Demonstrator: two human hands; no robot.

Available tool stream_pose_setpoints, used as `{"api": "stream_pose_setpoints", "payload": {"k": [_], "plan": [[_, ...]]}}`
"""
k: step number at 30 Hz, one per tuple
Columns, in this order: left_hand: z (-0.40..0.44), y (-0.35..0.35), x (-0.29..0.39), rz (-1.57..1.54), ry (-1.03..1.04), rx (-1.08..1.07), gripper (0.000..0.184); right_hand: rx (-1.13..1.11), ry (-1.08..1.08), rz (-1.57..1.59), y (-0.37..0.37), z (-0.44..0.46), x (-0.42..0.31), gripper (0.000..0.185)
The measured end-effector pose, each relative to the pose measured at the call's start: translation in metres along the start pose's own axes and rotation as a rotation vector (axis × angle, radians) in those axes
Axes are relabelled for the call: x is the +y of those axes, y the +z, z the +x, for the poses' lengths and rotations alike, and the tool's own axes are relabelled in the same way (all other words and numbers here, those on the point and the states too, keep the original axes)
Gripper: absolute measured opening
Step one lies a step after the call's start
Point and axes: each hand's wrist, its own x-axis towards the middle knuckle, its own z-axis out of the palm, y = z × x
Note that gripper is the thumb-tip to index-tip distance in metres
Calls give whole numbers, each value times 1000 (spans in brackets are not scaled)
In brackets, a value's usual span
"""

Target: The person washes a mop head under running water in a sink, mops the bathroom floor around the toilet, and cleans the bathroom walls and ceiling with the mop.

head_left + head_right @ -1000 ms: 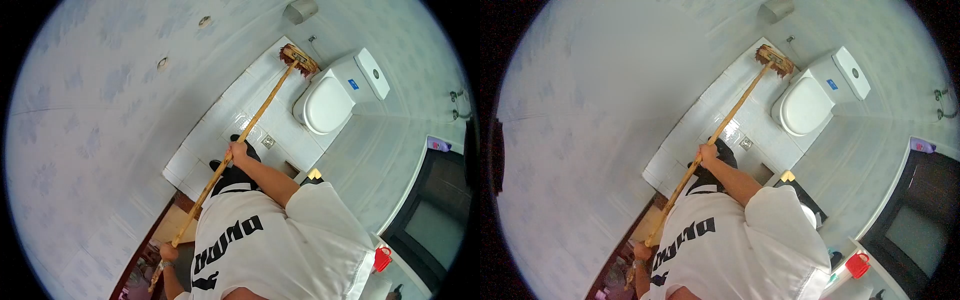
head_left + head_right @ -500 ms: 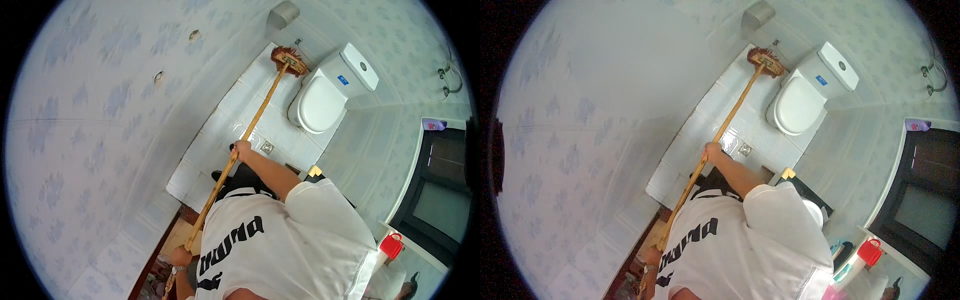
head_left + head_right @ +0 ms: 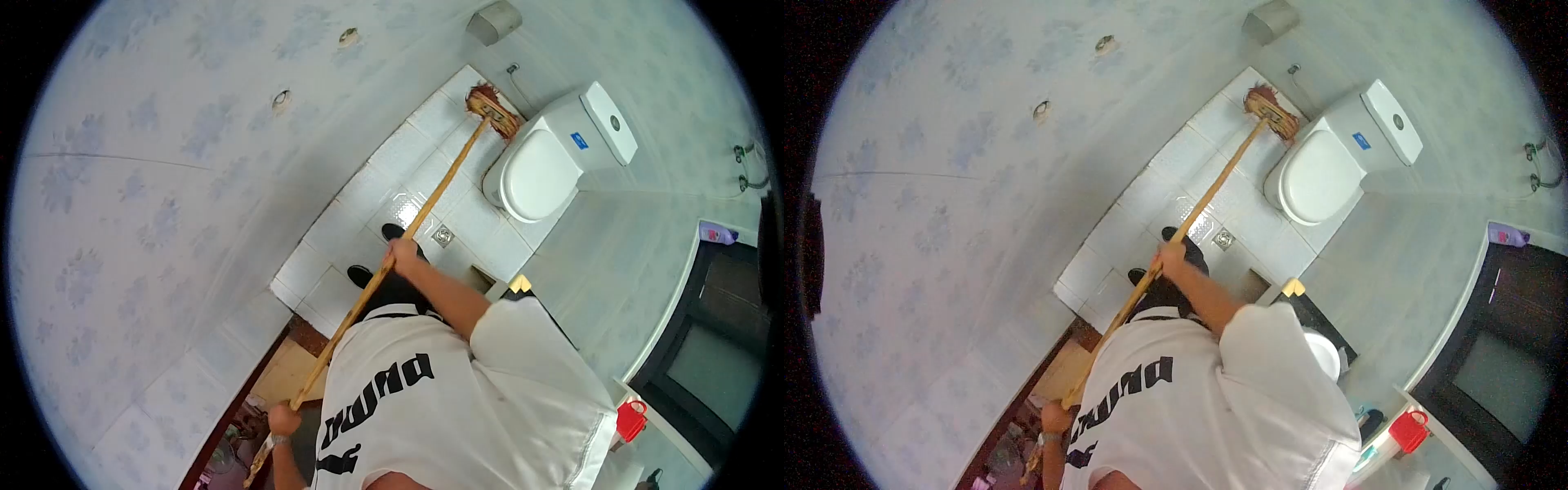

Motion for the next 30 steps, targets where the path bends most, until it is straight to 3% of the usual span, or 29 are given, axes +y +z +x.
{"api": "stream_pose_setpoints", "payload": {"k": [3, 5, 7, 9, 10, 11, 13, 16, 24, 27, 30], "plan": [[6, 8, 8, -40, -72, 14, 19, 95, 26, 30, 13, -24, -29, 12], [-4, 7, 10, -53, -61, -8, 20, 96, -23, 86, 14, -66, -10, 12], [-2, 5, 5, -70, -3, -32, 21, 68, -102, -42, 6, -40, -14, 13], [1, -2, 14, -59, -34, -57, 21, 125, 60, -65, 5, -26, -29, 14], [0, -24, 25, -37, -83, -32, 20, 87, -25, -23, 5, -40, -26, 16], [0, -34, 34, -14, -136, -14, 20, 111, 65, 73, 9, -36, -10, 15], [-11, -8, -8, 55, -137, 12, 21, -24, 184, 222, 16, -68, -12, 19], [6, -4, -5, 151, -178, 132, 20, -157, 208, 299, 15, -59, -24, 17], [29, 8, 11, 113, -244, 193, 15, -176, 88, 329, 13, -79, -59, 16], [41, 35, -4, 23, -141, 267, 16, -120, 20, 316, 12, -81, -60, 12], [49, 53, -16, -37, -65, 190, 18, -98, -9, 243, 13, -102, -68, 10]]}}
